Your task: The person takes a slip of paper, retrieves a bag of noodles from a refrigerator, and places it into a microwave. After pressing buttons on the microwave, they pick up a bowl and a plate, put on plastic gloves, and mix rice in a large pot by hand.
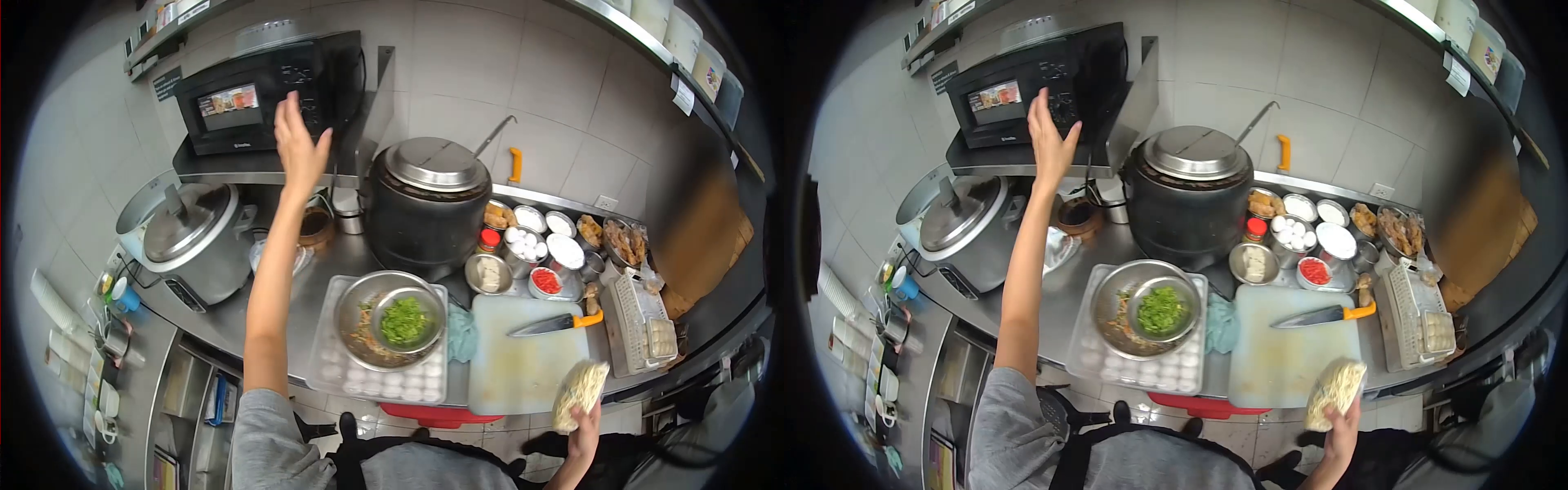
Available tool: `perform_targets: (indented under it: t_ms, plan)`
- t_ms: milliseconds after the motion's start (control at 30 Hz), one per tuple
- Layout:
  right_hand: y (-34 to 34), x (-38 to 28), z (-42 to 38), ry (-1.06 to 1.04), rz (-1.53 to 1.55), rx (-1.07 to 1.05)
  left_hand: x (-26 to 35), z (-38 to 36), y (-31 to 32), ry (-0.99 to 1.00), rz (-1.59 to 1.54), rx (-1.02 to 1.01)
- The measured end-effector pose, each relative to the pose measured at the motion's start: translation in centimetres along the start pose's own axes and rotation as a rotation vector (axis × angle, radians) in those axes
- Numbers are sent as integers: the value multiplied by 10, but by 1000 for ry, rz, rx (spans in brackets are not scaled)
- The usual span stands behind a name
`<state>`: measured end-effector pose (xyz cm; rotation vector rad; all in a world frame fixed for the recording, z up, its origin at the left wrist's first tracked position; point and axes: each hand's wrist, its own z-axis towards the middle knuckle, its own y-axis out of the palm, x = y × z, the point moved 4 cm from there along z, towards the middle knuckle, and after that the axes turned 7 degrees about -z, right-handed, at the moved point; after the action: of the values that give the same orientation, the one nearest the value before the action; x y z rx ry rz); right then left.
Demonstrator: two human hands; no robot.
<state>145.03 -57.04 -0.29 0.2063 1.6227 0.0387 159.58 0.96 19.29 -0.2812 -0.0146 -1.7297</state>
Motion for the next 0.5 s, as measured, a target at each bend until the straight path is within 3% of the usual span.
perform_targets:
  t_ms: [67, 100, 233, 333, 500]
  plan:
    - [47, -11, 10, -75, -20, -82, -71, -7, 13, -371, 177, -126]
    - [72, -15, 12, -99, 12, -97, -99, -9, 22, -429, 156, -177]
    - [170, -28, 12, -108, 155, -284, -136, 1, 33, -380, 182, -253]
    - [231, -31, 5, -55, 220, -431, -141, 0, 27, -167, 97, -207]
    - [317, -41, -7, -137, 121, -475, -142, 6, 32, -208, 171, -240]
